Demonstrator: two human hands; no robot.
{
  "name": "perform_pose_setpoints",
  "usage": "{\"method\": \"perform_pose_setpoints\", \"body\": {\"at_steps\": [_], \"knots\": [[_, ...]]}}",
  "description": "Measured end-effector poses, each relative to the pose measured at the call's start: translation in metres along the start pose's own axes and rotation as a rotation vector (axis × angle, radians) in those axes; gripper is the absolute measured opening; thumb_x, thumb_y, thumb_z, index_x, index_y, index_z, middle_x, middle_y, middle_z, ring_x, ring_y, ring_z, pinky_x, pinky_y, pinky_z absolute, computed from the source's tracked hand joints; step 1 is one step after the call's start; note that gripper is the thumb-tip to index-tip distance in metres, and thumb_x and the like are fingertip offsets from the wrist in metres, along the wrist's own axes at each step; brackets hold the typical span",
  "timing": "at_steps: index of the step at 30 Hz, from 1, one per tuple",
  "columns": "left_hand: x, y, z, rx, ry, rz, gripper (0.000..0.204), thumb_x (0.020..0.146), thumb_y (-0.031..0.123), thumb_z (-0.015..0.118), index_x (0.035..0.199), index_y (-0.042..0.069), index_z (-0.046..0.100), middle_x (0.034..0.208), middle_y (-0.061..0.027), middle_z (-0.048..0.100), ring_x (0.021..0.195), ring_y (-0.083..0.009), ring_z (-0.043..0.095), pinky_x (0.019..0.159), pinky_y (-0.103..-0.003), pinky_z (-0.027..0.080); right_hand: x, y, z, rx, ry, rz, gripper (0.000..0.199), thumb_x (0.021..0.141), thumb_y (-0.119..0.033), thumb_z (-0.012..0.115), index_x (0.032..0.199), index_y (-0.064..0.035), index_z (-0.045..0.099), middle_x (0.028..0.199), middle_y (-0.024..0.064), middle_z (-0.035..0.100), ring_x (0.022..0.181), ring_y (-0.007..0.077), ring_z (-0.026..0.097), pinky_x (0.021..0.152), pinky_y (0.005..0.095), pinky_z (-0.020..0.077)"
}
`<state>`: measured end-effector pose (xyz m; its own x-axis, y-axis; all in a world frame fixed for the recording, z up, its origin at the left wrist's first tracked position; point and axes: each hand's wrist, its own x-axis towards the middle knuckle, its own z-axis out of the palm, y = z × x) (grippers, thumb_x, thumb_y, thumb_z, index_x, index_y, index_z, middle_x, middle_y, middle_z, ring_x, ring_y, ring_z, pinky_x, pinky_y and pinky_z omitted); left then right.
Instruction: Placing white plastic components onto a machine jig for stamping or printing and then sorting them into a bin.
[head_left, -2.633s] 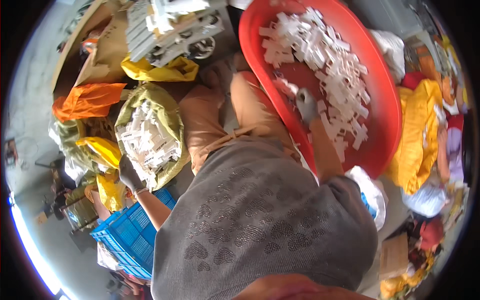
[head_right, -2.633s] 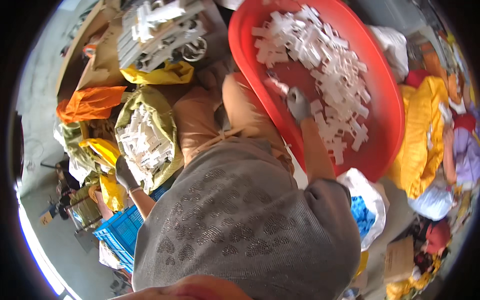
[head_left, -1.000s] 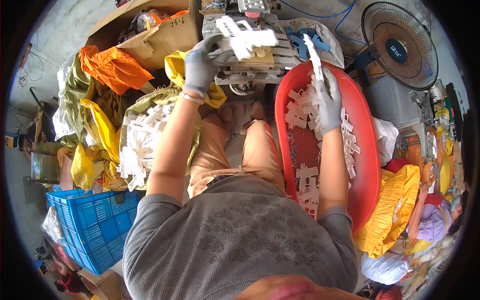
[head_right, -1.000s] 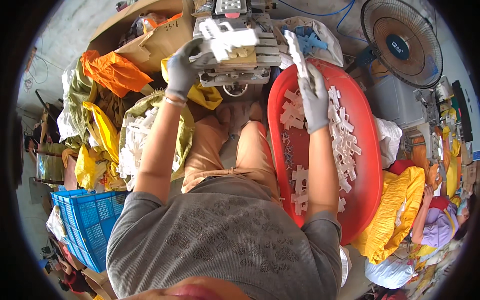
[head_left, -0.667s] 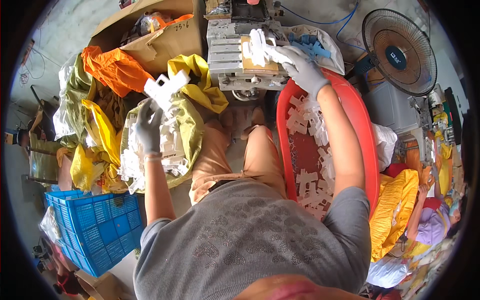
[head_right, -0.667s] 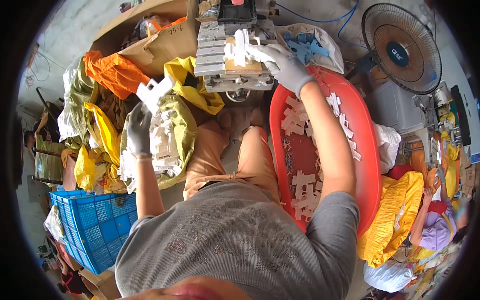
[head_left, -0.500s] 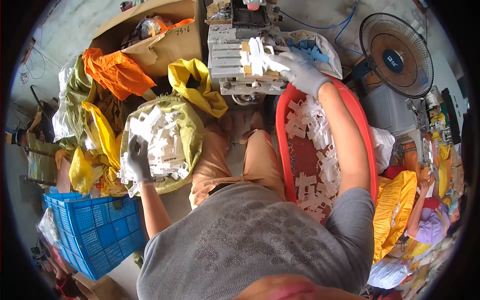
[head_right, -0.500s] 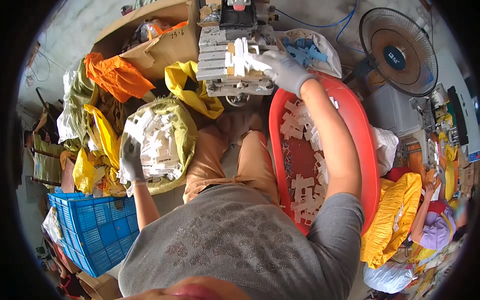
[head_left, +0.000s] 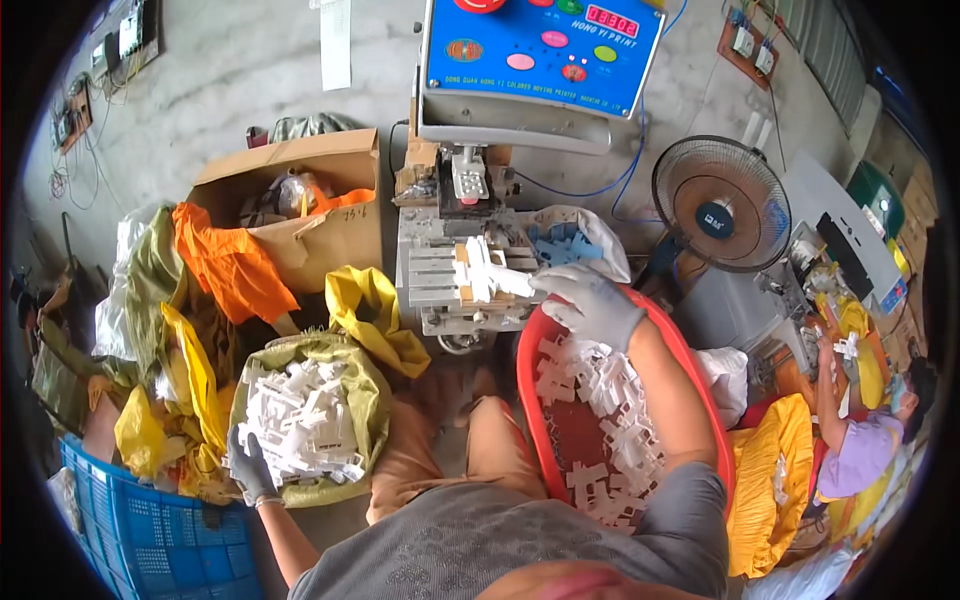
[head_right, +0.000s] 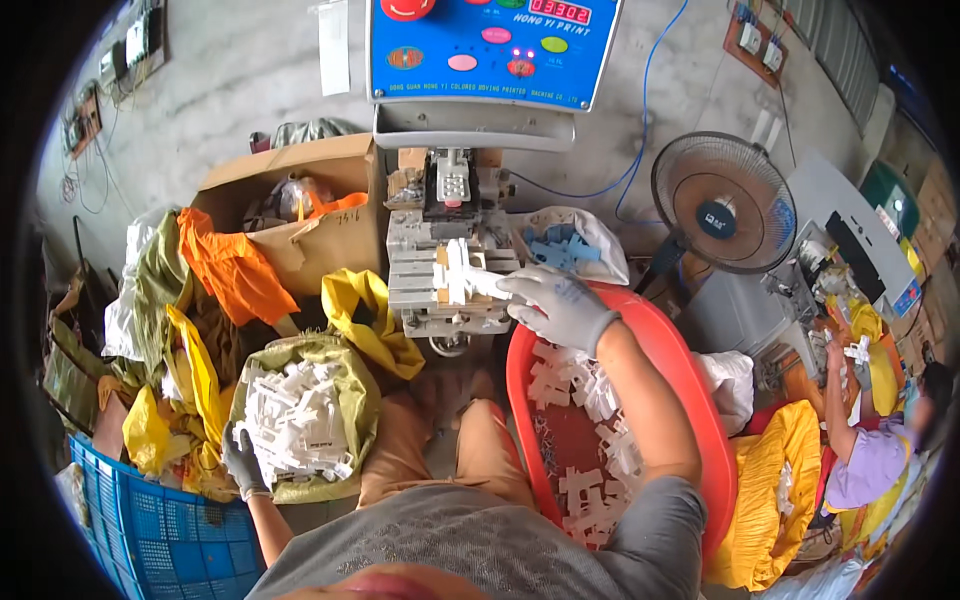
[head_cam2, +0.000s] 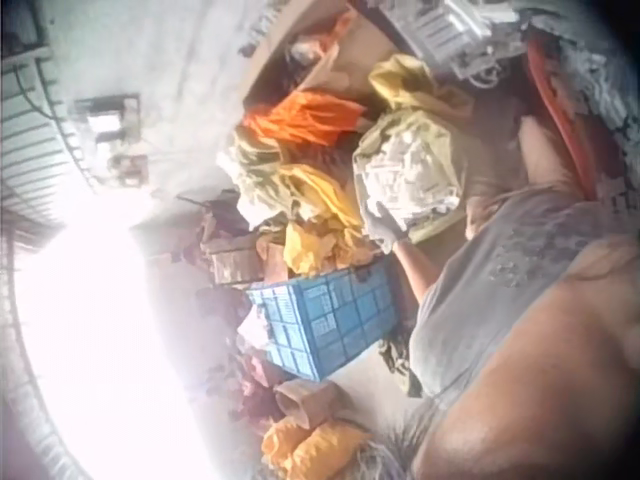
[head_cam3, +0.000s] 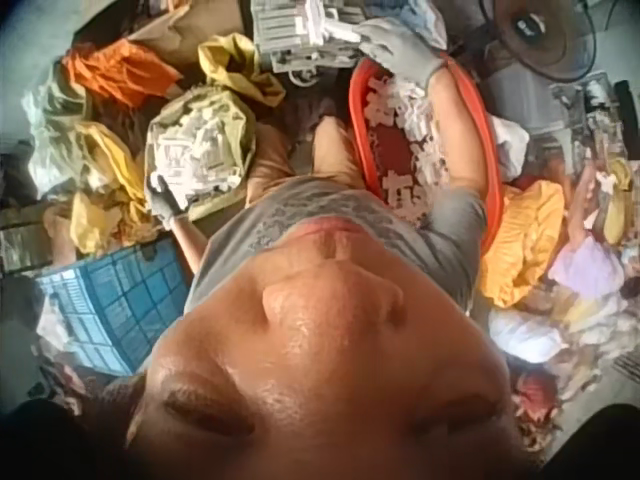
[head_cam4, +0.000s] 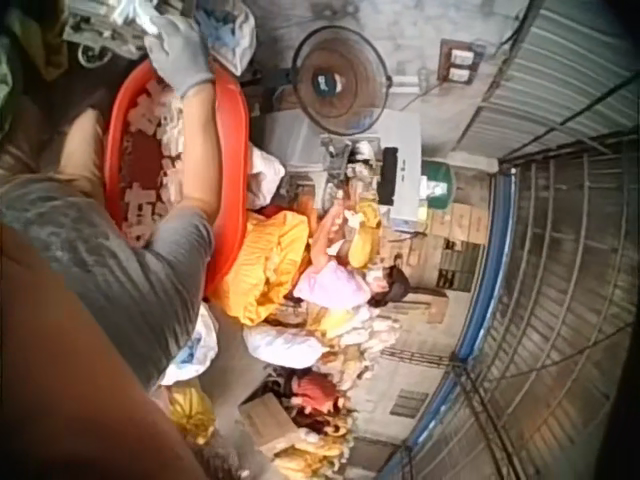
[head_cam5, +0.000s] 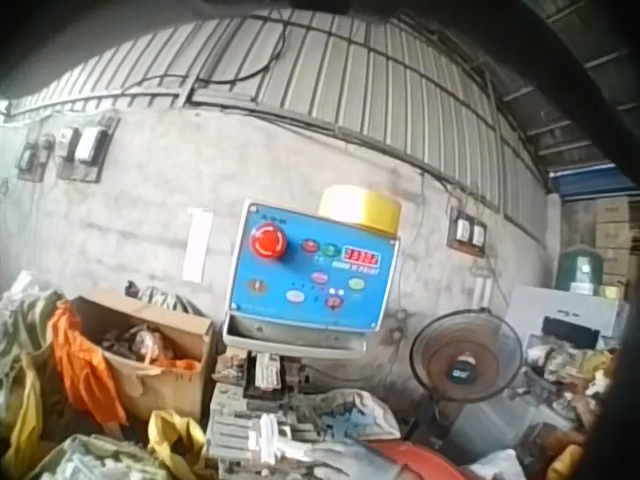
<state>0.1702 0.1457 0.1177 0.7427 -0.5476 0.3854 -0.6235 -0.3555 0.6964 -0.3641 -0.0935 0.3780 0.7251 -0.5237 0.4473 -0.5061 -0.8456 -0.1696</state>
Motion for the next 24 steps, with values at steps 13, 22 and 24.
{"method": "perform_pose_setpoints", "body": {"at_steps": [13, 22, 24], "knots": [[0.009, 0.074, 0.041, -0.210, -0.162, 0.140, 0.026, 0.088, 0.016, 0.056, 0.107, 0.001, 0.064, 0.097, -0.0153, 0.067, 0.083, -0.0243, 0.065, 0.075, -0.032, 0.050, 0.025, -0.062, -0.130, -0.204, 0.070, 0.032, 0.025, 0.085, -0.020, 0.057, 0.106, -0.0061, 0.064, 0.103, 0.0106, 0.064, 0.099, 0.0272, 0.060, 0.088, 0.0369, 0.0461], [-0.001, 0.108, 0.055, -0.362, -0.322, 0.089, 0.025, 0.090, 0.017, 0.055, 0.108, 0.001, 0.063, 0.101, -0.0131, 0.067, 0.091, -0.0202, 0.065, 0.079, -0.029, 0.049, 0.187, -0.030, -0.282, -0.859, 0.795, -0.038, 0.036, 0.087, -0.018, 0.061, 0.116, -0.0006, 0.051, 0.101, 0.0135, 0.062, 0.091, 0.0220, 0.060, 0.079, 0.0307, 0.0475], [-0.007, 0.091, 0.056, -0.373, -0.322, 0.132, 0.023, 0.089, 0.014, 0.056, 0.107, 0.001, 0.063, 0.099, -0.0115, 0.068, 0.090, -0.0179, 0.065, 0.079, -0.028, 0.049, 0.220, -0.016, -0.287, -0.238, 0.327, 0.195, 0.053, 0.083, -0.038, 0.064, 0.118, 0.0009, 0.053, 0.095, 0.0170, 0.066, 0.089, 0.0268, 0.062, 0.082, 0.0362, 0.0478]]}}
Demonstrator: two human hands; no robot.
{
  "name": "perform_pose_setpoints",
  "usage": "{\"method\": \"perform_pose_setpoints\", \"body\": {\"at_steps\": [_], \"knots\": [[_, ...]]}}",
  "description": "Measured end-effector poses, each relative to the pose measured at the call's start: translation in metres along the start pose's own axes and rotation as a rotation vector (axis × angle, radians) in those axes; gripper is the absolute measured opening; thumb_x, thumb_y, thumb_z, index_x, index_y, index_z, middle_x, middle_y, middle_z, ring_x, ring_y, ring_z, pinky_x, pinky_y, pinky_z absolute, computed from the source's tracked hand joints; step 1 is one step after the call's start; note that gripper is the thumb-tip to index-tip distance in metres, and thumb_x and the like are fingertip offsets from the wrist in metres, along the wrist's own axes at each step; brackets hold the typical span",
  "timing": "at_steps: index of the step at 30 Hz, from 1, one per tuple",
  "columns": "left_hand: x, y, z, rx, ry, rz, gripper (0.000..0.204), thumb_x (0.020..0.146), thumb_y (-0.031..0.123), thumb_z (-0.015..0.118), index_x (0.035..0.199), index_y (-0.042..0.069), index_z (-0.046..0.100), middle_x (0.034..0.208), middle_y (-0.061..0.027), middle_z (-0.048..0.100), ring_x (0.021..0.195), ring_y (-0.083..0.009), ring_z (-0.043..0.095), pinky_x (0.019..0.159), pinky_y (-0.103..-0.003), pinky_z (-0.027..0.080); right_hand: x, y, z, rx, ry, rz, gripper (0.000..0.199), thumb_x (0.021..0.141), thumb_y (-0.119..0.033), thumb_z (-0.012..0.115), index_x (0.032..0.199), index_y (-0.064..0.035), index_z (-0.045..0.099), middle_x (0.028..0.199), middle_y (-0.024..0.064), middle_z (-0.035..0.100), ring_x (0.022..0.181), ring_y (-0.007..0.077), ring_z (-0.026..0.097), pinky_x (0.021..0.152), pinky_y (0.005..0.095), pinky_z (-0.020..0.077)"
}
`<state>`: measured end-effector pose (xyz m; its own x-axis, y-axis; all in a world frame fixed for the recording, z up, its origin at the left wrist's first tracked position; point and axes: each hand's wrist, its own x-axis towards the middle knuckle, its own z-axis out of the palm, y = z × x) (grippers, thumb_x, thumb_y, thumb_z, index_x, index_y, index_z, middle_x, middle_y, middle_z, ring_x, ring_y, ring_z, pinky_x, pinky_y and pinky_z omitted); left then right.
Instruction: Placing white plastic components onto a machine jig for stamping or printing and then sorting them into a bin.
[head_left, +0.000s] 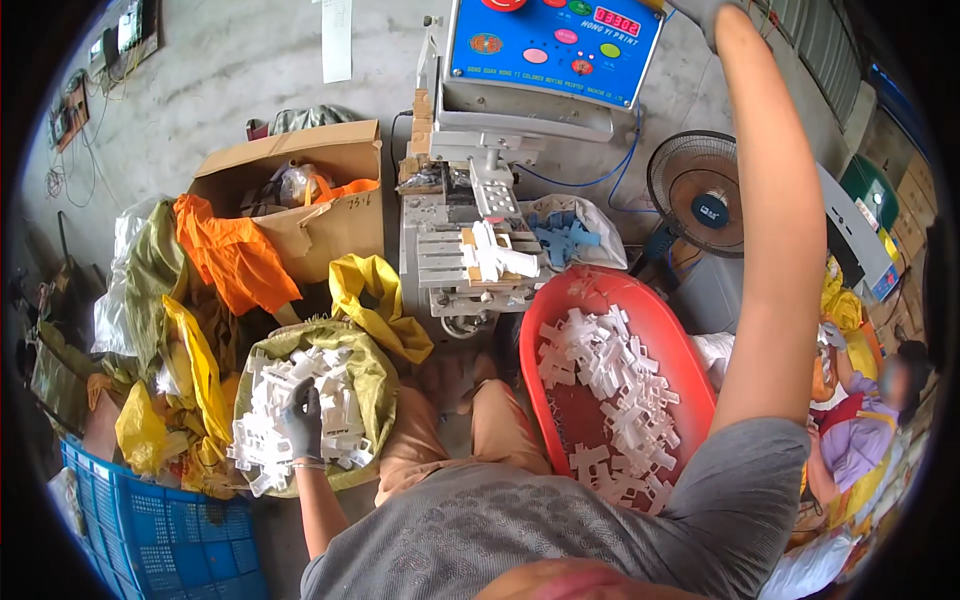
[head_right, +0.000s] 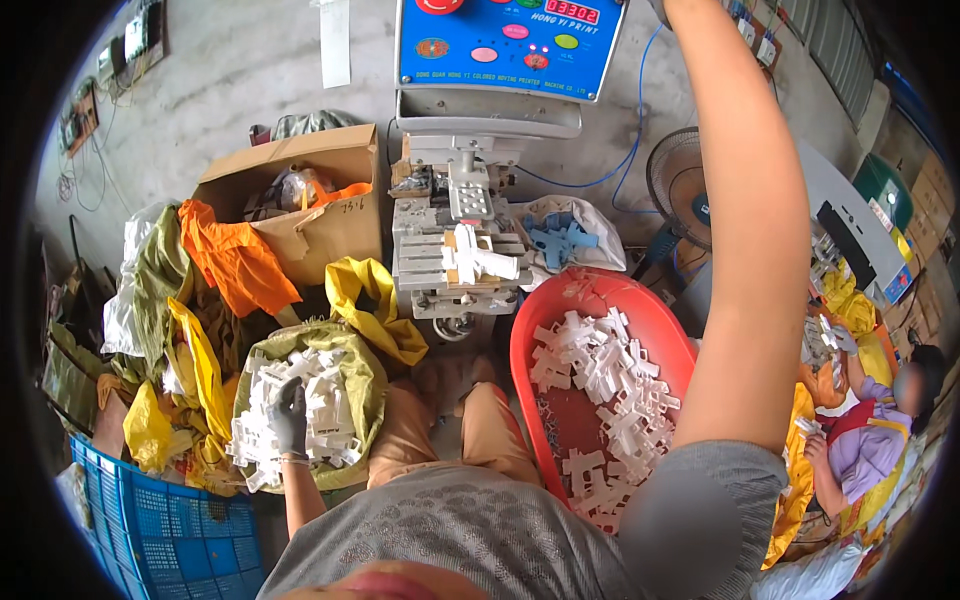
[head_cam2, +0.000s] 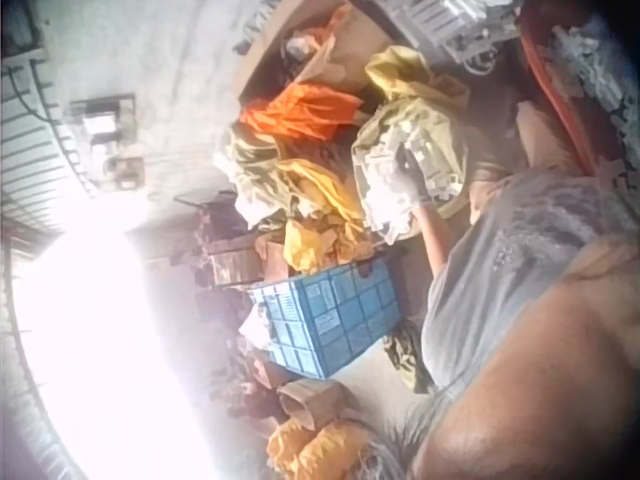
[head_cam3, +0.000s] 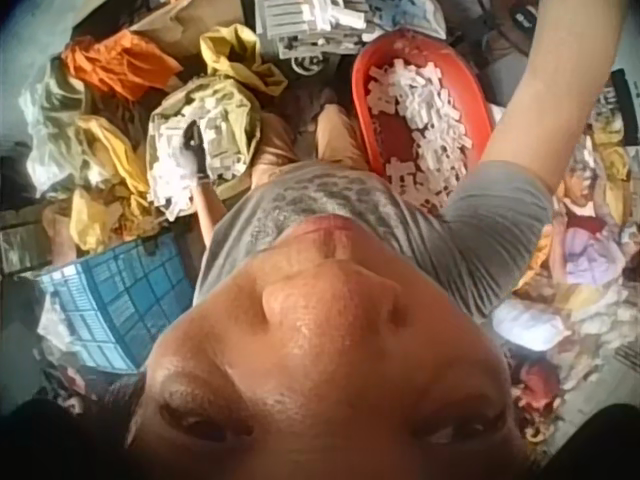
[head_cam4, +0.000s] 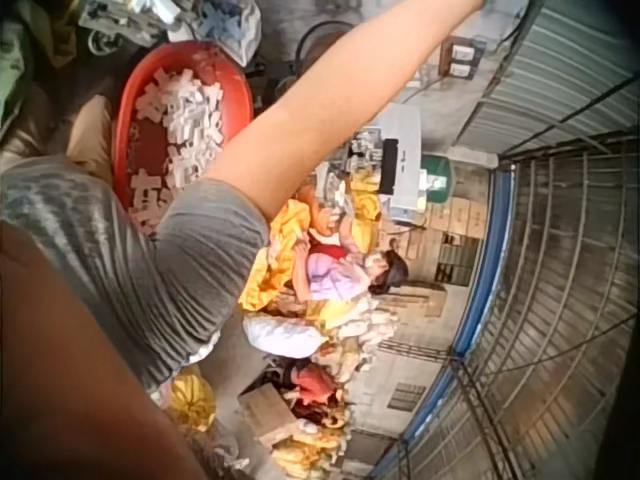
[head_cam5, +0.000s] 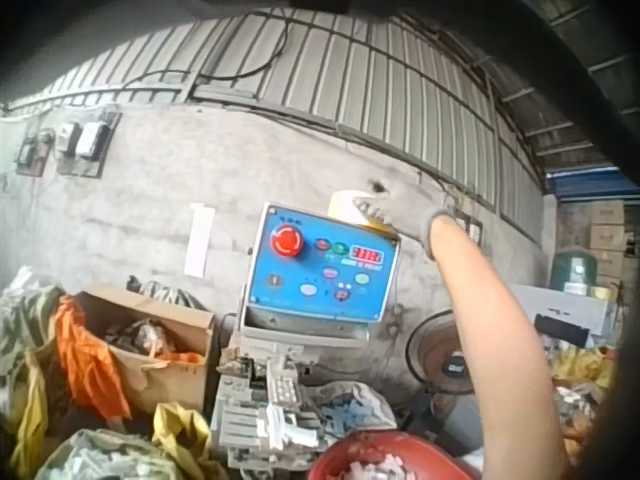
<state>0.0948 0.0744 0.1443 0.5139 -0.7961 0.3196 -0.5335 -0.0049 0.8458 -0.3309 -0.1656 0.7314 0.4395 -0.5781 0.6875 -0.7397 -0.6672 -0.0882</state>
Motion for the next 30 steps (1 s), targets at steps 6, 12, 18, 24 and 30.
{"method": "perform_pose_setpoints", "body": {"at_steps": [6, 12, 18, 24, 30], "knots": [[-0.001, 0.026, -0.019, 0.058, -0.019, 0.042, 0.022, 0.088, 0.011, 0.055, 0.104, -0.001, 0.064, 0.093, -0.0125, 0.069, 0.085, -0.0183, 0.066, 0.077, -0.029, 0.049, -0.021, -0.009, -0.009, -0.286, 0.144, -0.220, 0.057, 0.075, -0.040, 0.073, 0.110, 0.0026, 0.060, 0.093, 0.0141, 0.066, 0.089, 0.0236, 0.062, 0.083, 0.0316, 0.0469], [0.013, 0.073, -0.017, 0.095, -0.005, 0.209, 0.020, 0.088, 0.010, 0.057, 0.103, 0.001, 0.065, 0.094, -0.0142, 0.068, 0.087, -0.0239, 0.066, 0.077, -0.030, 0.049, -0.186, -0.061, -0.004, 0.205, 0.332, 0.129, 0.034, 0.088, -0.017, 0.057, 0.116, 0.0024, 0.055, 0.107, 0.0129, 0.064, 0.098, 0.0193, 0.061, 0.085, 0.0310, 0.0470], [0.037, 0.165, 0.034, -0.237, -0.293, 0.316, 0.021, 0.085, 0.009, 0.059, 0.103, -0.002, 0.064, 0.098, -0.0113, 0.068, 0.090, -0.0183, 0.064, 0.080, -0.028, 0.048, -0.311, -0.092, 0.087, 0.964, -0.228, 0.371, 0.047, 0.077, -0.028, 0.072, 0.110, 0.0013, 0.057, 0.095, 0.0043, 0.056, 0.073, 0.0101, 0.053, 0.067, 0.0237, 0.0445], [0.048, 0.243, 0.096, -0.749, -0.781, 0.335, 0.057, 0.085, 0.031, 0.066, 0.127, -0.002, 0.046, 0.118, -0.0088, 0.057, 0.107, -0.0141, 0.053, 0.091, -0.029, 0.043, -0.350, -0.048, 0.137, 1.048, -0.440, 0.321, 0.060, 0.078, -0.045, 0.070, 0.110, 0.0026, 0.054, 0.094, 0.0035, 0.051, 0.084, 0.0128, 0.048, 0.076, 0.0267, 0.0396], [0.059, 0.265, 0.141, -0.968, -1.030, 0.159, 0.059, 0.085, 0.027, 0.067, 0.132, 0.002, 0.042, 0.119, -0.0056, 0.054, 0.103, -0.0138, 0.056, 0.086, -0.026, 0.048, -0.354, -0.019, 0.155, 0.908, -0.521, 0.134, 0.077, 0.071, -0.056, 0.070, 0.114, 0.0053, 0.050, 0.101, 0.0076, 0.057, 0.105, 0.0153, 0.051, 0.102, 0.0321, 0.0322]]}}
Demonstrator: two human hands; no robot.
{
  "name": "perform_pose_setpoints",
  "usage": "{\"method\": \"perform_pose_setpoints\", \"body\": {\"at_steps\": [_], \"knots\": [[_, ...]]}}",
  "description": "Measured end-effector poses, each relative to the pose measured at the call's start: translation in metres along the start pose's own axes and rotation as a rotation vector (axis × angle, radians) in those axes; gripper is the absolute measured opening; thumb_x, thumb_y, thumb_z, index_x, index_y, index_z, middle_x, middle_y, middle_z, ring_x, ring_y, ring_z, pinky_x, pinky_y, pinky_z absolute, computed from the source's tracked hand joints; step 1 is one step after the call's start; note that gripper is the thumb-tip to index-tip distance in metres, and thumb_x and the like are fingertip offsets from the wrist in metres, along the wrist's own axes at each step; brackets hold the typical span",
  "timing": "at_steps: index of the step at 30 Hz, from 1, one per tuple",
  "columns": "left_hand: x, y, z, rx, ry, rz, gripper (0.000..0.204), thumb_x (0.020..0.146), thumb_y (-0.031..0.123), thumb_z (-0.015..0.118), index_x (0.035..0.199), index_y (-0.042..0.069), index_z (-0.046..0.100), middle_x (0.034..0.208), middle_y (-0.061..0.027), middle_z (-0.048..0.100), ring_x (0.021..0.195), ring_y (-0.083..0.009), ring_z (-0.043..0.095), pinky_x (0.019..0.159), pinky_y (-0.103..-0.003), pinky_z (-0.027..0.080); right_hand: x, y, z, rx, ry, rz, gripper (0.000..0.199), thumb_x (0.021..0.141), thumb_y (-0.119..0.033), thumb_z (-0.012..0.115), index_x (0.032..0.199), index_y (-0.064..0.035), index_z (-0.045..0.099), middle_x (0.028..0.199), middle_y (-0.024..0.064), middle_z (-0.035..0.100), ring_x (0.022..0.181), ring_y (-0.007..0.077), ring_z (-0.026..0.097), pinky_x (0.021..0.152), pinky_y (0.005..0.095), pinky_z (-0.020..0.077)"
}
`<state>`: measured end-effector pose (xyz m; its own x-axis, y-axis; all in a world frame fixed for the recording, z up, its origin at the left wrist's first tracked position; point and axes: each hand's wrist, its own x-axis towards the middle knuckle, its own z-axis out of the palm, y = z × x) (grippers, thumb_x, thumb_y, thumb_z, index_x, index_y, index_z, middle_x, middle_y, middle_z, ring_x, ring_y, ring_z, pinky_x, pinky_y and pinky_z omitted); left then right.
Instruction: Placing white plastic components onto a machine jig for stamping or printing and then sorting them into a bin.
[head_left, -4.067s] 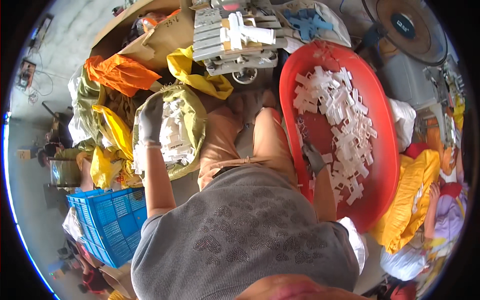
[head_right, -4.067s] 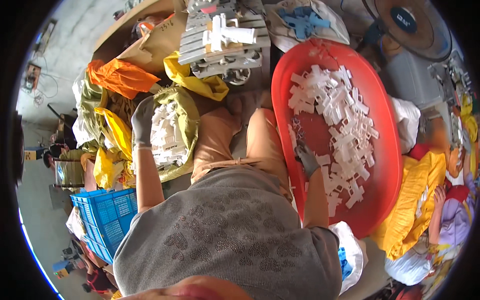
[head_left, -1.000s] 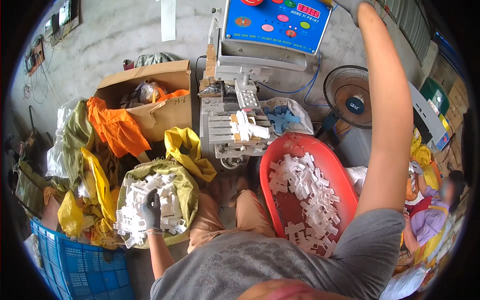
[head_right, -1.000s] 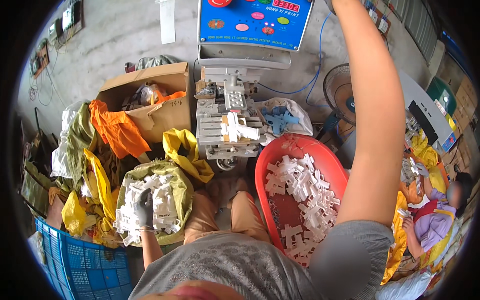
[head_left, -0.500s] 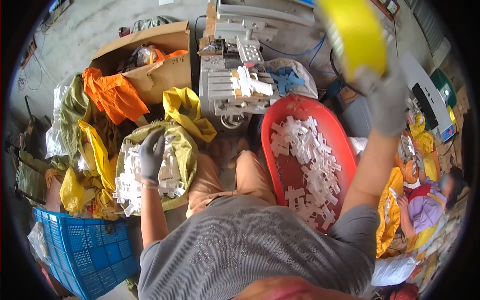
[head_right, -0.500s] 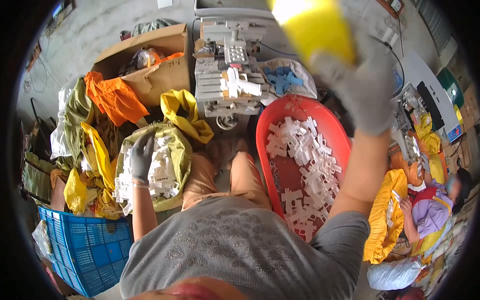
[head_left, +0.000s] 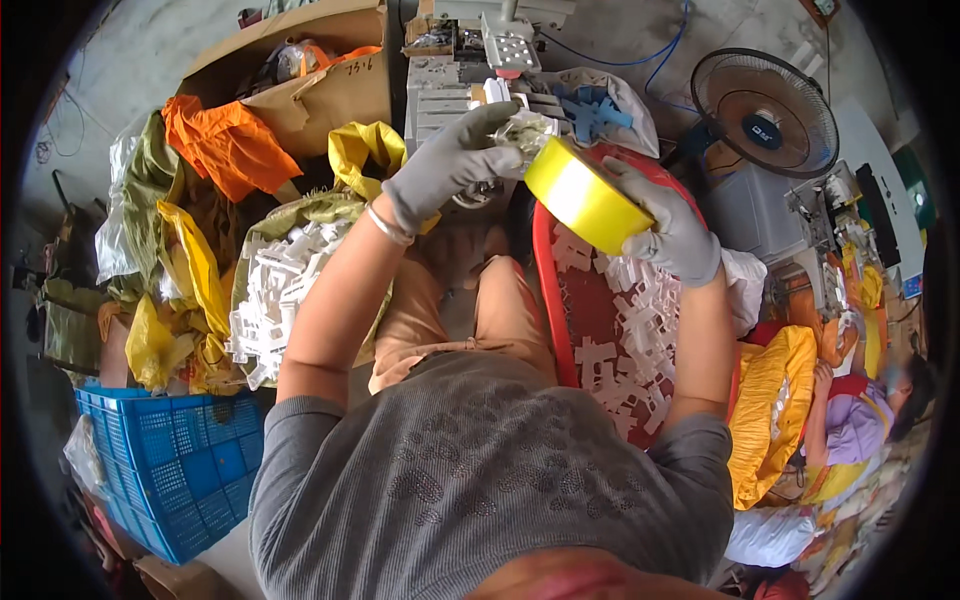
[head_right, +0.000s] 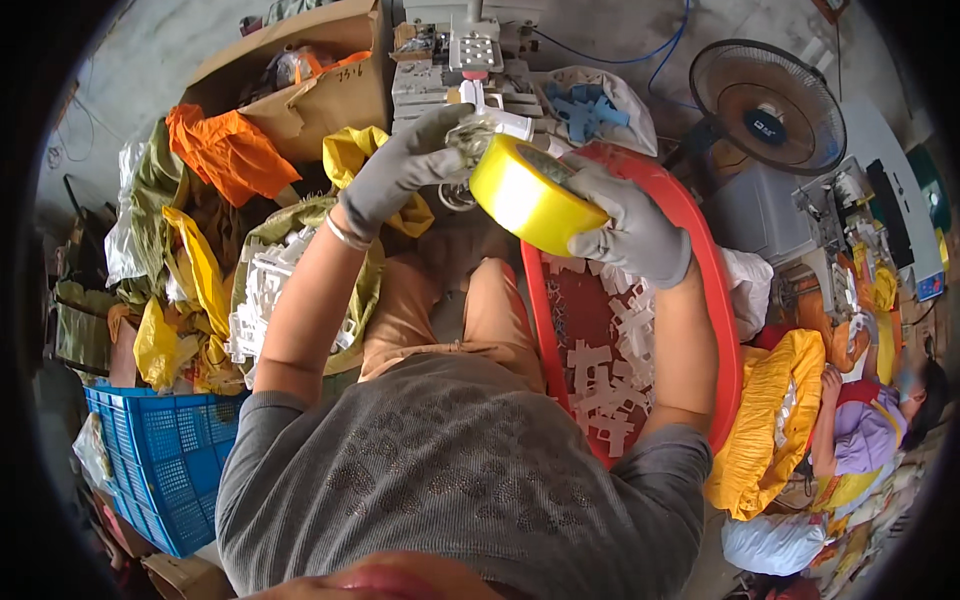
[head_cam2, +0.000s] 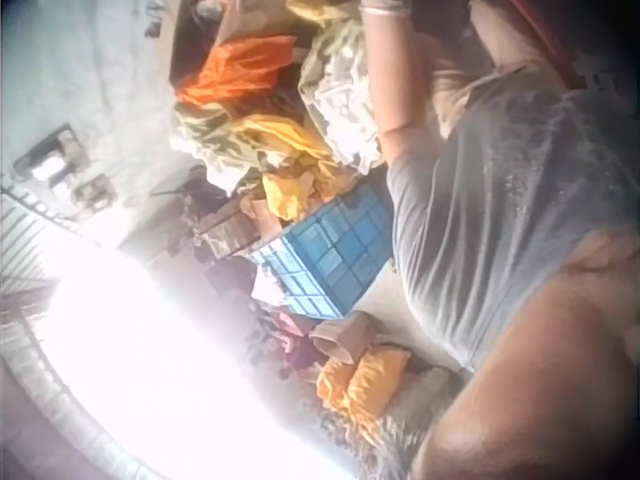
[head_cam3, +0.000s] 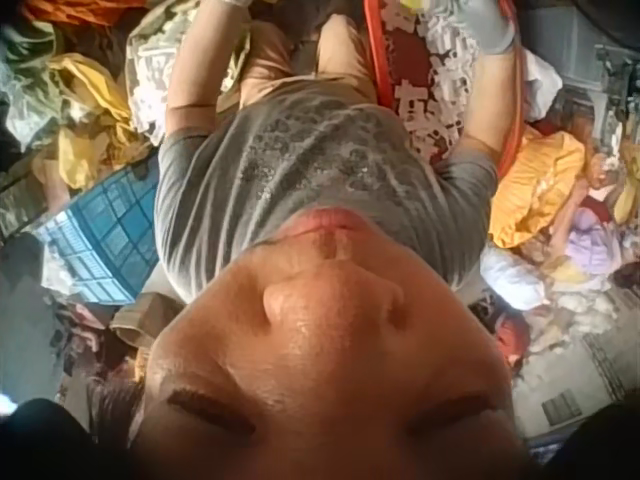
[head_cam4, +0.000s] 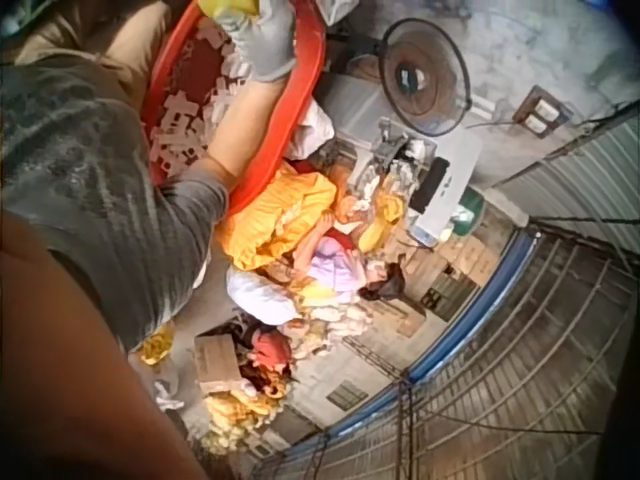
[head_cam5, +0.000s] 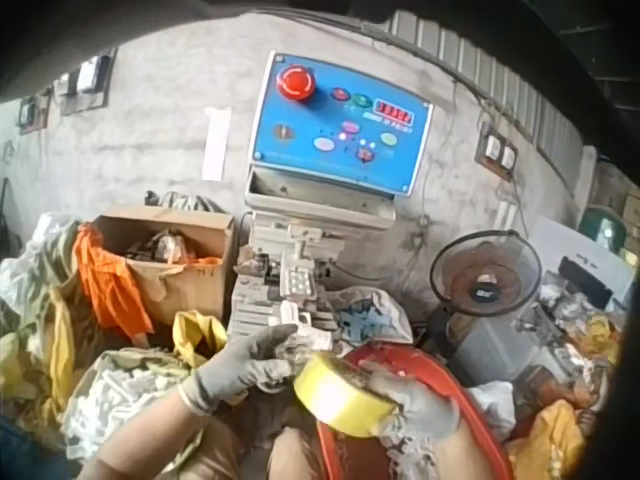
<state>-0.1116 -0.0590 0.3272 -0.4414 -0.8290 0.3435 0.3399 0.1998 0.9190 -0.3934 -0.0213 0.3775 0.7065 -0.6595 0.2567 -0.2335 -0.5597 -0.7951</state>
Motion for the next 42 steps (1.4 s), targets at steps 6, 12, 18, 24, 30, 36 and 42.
{"method": "perform_pose_setpoints", "body": {"at_steps": [6, 12, 18, 24, 30, 36, 42], "knots": [[0.015, -0.013, -0.005, -0.088, 0.202, -0.222, 0.022, 0.090, 0.022, 0.060, 0.102, 0.003, 0.062, 0.089, -0.0013, 0.064, 0.075, -0.0085, 0.062, 0.067, -0.023, 0.053, 0.002, 0.036, 0.017, 0.522, 0.189, 0.041, 0.093, 0.068, -0.056, 0.072, 0.132, 0.0028, 0.039, 0.119, 0.0074, 0.053, 0.113, 0.0175, 0.050, 0.097, 0.0297, 0.0368], [0.030, -0.036, -0.027, -0.248, 0.367, -0.197, 0.017, 0.094, 0.017, 0.053, 0.102, 0.002, 0.057, 0.085, -0.0058, 0.063, 0.073, -0.0155, 0.064, 0.063, -0.027, 0.056, 0.023, 0.072, 0.019, 0.611, 0.333, 0.065, 0.091, 0.065, -0.040, 0.081, 0.133, -0.0012, 0.035, 0.124, 0.0055, 0.049, 0.117, 0.0164, 0.046, 0.102, 0.0312, 0.0338], [0.065, -0.046, -0.071, -0.308, 0.544, -0.129, 0.016, 0.095, 0.012, 0.047, 0.104, -0.001, 0.054, 0.092, -0.0132, 0.064, 0.075, -0.0218, 0.065, 0.070, -0.033, 0.057, 0.047, 0.099, -0.012, 0.814, 0.461, 0.040, 0.060, 0.082, -0.022, 0.065, 0.133, -0.0032, 0.038, 0.118, 0.0041, 0.051, 0.106, 0.0134, 0.051, 0.096, 0.0303, 0.0406], [0.085, -0.059, -0.100, -0.409, 0.592, -0.054, 0.013, 0.094, 0.011, 0.051, 0.095, -0.001, 0.055, 0.086, -0.0127, 0.063, 0.072, -0.0229, 0.065, 0.069, -0.035, 0.058, 0.070, 0.119, -0.033, 1.030, 0.496, 0.008, 0.031, 0.088, -0.013, 0.059, 0.117, -0.0087, 0.052, 0.100, 0.0044, 0.058, 0.098, 0.0180, 0.057, 0.088, 0.0412, 0.0489], [0.097, -0.028, -0.106, -0.313, 0.473, 0.033, 0.018, 0.095, 0.012, 0.049, 0.100, -0.005, 0.056, 0.086, -0.0129, 0.063, 0.075, -0.0226, 0.064, 0.071, -0.033, 0.056, 0.083, 0.134, -0.038, 1.055, 0.568, -0.077, 0.034, 0.088, -0.015, 0.057, 0.119, -0.0070, 0.049, 0.107, 0.0062, 0.057, 0.103, 0.0188, 0.054, 0.093, 0.0448, 0.0451], [0.119, -0.026, -0.121, -0.240, 0.441, 0.013, 0.023, 0.096, 0.014, 0.045, 0.109, -0.003, 0.056, 0.097, -0.0109, 0.063, 0.089, -0.0201, 0.064, 0.080, -0.030, 0.055, 0.087, 0.135, -0.044, 0.994, 0.544, -0.073, 0.037, 0.091, -0.021, 0.052, 0.124, -0.0044, 0.048, 0.119, 0.0098, 0.054, 0.114, 0.0224, 0.050, 0.102, 0.0453, 0.0380], [0.137, -0.032, -0.130, -0.612, 0.467, -0.075, 0.017, 0.093, 0.012, 0.052, 0.099, -0.003, 0.058, 0.089, -0.0110, 0.063, 0.080, -0.0225, 0.064, 0.072, -0.032, 0.057, 0.092, 0.127, -0.049, 1.275, 0.557, 0.011, 0.036, 0.090, -0.021, 0.053, 0.122, -0.0048, 0.049, 0.118, 0.0118, 0.054, 0.114, 0.0271, 0.050, 0.102, 0.0574, 0.0341]]}}
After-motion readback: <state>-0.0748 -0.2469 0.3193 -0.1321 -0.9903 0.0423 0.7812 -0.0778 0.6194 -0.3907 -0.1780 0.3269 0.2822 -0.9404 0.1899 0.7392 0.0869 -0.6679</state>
